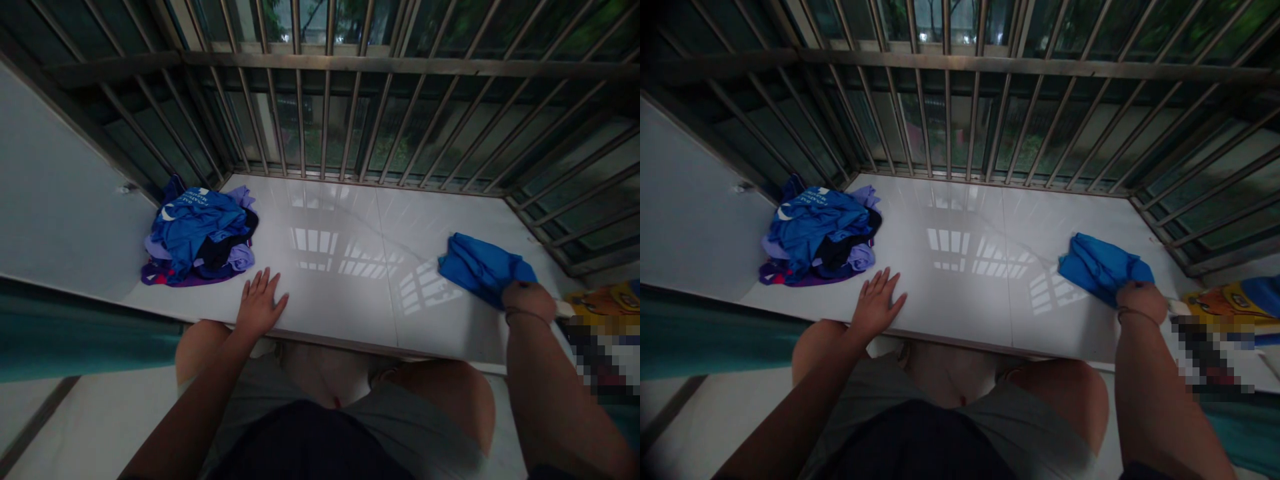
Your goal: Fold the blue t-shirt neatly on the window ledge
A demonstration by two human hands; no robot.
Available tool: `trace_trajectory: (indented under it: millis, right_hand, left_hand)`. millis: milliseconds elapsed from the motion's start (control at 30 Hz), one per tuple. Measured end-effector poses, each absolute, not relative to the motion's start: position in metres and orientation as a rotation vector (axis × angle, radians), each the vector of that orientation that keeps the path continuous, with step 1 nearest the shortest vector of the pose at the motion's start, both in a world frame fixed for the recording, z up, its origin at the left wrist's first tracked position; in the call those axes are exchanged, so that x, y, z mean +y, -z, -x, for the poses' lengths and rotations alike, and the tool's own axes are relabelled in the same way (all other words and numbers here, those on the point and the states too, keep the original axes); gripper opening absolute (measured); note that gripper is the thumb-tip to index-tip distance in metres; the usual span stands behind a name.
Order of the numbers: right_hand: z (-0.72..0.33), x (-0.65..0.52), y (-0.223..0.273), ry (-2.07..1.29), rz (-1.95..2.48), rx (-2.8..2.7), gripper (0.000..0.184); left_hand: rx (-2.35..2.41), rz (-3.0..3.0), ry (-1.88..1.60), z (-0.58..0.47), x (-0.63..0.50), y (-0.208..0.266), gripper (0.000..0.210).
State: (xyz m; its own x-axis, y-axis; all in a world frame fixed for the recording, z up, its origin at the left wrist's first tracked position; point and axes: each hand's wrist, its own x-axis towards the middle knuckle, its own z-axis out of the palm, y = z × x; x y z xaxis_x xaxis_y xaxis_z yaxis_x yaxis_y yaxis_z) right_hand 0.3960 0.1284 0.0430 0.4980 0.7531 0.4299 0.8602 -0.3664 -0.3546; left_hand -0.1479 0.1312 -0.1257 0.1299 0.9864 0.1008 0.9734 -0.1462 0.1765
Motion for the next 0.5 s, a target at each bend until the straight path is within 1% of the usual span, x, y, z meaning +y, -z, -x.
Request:
trace_trajectory:
  millis: [133, 300, 367, 467, 500]
  right_hand:
    - [-0.415, 0.126, -0.04, 0.212, 2.239, -1.289, 0.042]
    - [-0.432, 0.132, -0.03, 0.17, 2.382, -1.106, 0.032]
    - [-0.409, 0.123, -0.026, 0.17, 2.247, -1.219, 0.028]
    - [-0.34, 0.086, -0.025, 0.099, 1.762, -1.543, 0.027]
    - [-0.312, 0.069, -0.027, 0.048, 1.625, -1.626, 0.025]
  left_hand:
    - [2.014, -2.31, -0.306, 0.147, 0.131, 0.126, 0.069]
    - [2.01, -2.311, -0.33, 0.148, 0.132, 0.128, 0.069]
    - [2.008, -2.297, -0.357, 0.15, 0.134, 0.129, 0.068]
    - [1.967, -2.217, -0.414, 0.15, 0.133, 0.125, 0.066]
    - [1.922, -2.172, -0.443, 0.148, 0.131, 0.122, 0.068]
